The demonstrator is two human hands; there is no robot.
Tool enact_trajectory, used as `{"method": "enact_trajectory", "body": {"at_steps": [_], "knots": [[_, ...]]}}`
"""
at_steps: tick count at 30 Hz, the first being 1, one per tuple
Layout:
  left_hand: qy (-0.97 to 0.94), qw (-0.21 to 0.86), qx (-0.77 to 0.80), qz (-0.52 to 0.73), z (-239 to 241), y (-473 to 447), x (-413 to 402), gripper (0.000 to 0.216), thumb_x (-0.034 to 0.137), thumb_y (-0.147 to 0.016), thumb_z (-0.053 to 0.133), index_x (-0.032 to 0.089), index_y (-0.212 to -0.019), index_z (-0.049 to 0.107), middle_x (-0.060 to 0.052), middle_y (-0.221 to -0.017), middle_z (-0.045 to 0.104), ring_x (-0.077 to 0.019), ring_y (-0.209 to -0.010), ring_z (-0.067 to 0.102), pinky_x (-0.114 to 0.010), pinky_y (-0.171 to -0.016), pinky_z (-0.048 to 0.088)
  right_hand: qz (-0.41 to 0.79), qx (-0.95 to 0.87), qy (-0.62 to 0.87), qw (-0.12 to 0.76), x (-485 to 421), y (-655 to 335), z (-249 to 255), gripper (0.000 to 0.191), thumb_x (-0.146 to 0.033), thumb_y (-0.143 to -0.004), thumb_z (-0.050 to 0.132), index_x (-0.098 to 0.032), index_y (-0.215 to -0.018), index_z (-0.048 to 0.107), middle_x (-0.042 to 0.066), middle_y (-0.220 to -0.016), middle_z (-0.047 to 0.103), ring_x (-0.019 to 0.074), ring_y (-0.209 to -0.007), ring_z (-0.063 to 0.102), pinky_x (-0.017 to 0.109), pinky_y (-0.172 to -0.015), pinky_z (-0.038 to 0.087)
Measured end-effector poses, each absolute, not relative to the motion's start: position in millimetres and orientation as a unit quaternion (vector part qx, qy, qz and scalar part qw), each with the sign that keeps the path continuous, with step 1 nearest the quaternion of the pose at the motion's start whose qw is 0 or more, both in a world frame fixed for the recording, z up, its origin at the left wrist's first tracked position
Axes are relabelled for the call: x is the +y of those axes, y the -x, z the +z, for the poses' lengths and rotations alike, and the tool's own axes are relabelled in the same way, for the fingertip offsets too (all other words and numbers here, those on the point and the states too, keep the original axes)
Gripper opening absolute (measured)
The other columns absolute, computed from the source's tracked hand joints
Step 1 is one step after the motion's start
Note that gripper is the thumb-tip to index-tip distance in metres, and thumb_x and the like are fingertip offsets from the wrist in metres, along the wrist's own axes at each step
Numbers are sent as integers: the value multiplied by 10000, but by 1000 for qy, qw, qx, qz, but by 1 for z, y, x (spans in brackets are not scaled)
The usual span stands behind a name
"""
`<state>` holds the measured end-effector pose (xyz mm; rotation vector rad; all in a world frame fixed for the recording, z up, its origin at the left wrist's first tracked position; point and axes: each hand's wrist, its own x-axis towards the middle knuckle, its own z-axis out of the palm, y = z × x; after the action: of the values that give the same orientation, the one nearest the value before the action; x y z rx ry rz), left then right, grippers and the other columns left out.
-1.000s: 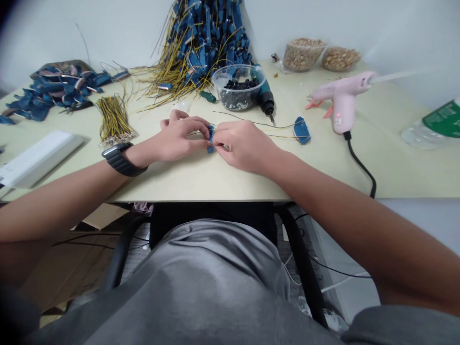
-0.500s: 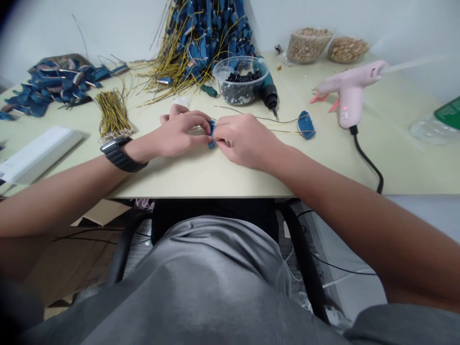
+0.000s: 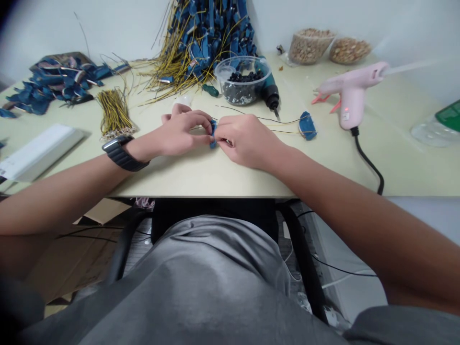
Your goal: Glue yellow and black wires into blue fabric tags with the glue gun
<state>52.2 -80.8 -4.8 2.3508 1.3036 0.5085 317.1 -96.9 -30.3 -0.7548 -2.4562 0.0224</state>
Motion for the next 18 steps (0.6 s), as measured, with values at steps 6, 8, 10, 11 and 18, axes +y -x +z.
{"method": "enact_trajectory", "body": {"at_steps": [6, 8, 10, 11, 18], "knots": [[-839, 210, 469, 178, -3, -53, -80, 275, 511, -936, 882, 290, -1099, 888, -122, -1585, 856, -587, -1625, 480, -902, -1324, 378, 27, -912, 302, 277, -100, -316, -27, 239, -220, -1123, 703, -244, -1046, 928, 95, -1015, 872, 297, -949, 763, 463, -925, 565], [-839, 217, 465, 183, -4, -52, -79, 261, 500, -924, 887, 286, -1073, 873, -115, -1579, 858, -581, -1608, 491, -905, -1329, 374, 38, -908, 318, 270, -101, -316, -24, 216, -237, -1113, 723, -252, -1051, 929, 98, -1030, 878, 305, -955, 767, 475, -938, 555], [-840, 223, 455, 190, -5, -50, -78, 252, 497, -921, 891, 288, -1060, 869, -109, -1549, 864, -574, -1597, 492, -908, -1340, 366, 50, -904, 333, 262, -102, -317, -22, 194, -264, -1105, 745, -263, -1064, 934, 96, -1025, 876, 317, -973, 769, 482, -948, 547], [-842, 226, 450, 195, -5, -50, -78, 247, 497, -924, 889, 290, -1057, 870, -106, -1533, 866, -571, -1594, 491, -908, -1349, 360, 55, -903, 338, 258, -101, -318, -21, 186, -278, -1103, 753, -267, -1068, 935, 94, -1013, 873, 320, -976, 766, 482, -947, 544], [-839, 238, 449, 193, -3, -49, -78, 223, 486, -972, 837, 291, -1068, 888, -100, -1489, 858, -530, -1580, 514, -870, -1409, 323, 75, -881, 389, 260, -100, -326, -13, 126, -318, -1088, 829, -269, -1075, 945, 76, -961, 864, 298, -874, 738, 468, -914, 544]]}}
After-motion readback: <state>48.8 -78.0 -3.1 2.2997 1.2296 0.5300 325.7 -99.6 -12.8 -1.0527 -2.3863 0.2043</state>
